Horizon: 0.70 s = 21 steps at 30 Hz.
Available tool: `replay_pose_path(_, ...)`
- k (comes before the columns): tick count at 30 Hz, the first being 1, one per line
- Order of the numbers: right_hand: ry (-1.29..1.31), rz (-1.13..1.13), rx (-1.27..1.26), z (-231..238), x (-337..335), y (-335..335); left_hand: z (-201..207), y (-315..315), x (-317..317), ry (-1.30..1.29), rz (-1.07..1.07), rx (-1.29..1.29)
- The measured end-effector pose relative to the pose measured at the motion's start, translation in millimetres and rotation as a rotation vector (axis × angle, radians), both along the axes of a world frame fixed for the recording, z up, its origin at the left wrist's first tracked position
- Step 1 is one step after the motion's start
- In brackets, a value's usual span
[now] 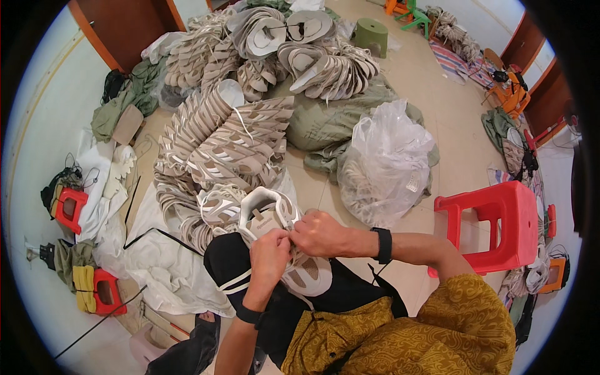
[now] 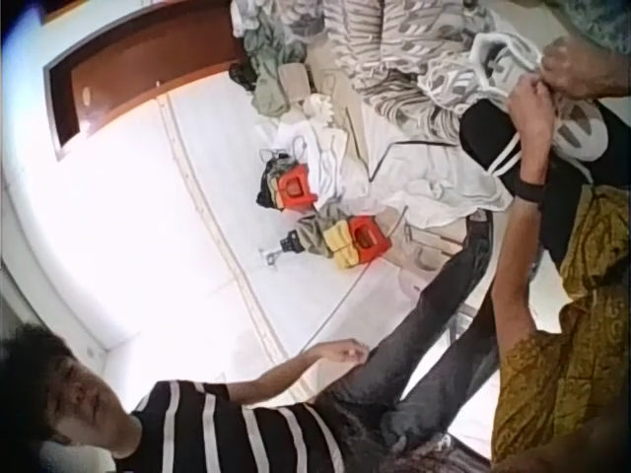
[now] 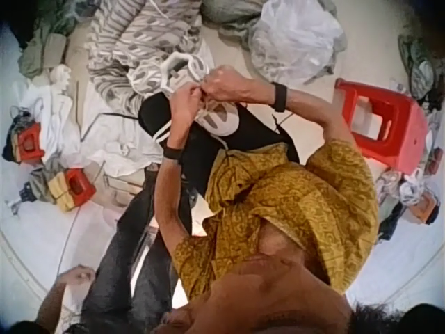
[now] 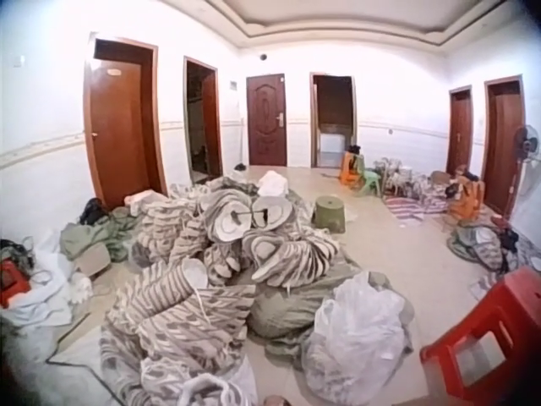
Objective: Insert and pull laces through the eyelets of a shoe.
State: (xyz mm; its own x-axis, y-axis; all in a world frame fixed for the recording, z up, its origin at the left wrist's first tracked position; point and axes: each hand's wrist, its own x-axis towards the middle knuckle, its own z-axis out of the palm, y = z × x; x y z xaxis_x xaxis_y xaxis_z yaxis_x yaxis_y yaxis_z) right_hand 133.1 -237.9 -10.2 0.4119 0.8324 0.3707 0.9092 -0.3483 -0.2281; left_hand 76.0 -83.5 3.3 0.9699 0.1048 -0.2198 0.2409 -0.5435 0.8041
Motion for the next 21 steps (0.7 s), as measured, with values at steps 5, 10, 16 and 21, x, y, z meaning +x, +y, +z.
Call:
replay_pose_path(5, 0.267, 0.003, 0.155, -9.6, 12.0, -16.1, 5.6, 2.2, 2.6, 0.142, -0.031, -0.095)
replay_pose_path(10, 0.537, -0.036, 0.232, -9.5, 14.4, -14.4, 7.6, -1.0, 4.2, 0.121, -0.093, 0.036)
replay_pose_path(16, 0.423, -0.024, 0.251, -3.0, 15.7, -13.2, 0.2, -2.6, 7.1, 0.074, -0.146, 0.188)
replay_pose_path(21, 0.386, 0.053, 0.16, 3.2, 20.7, -8.7, 12.1, 7.3, 9.2, 0.152, -0.193, 0.061)
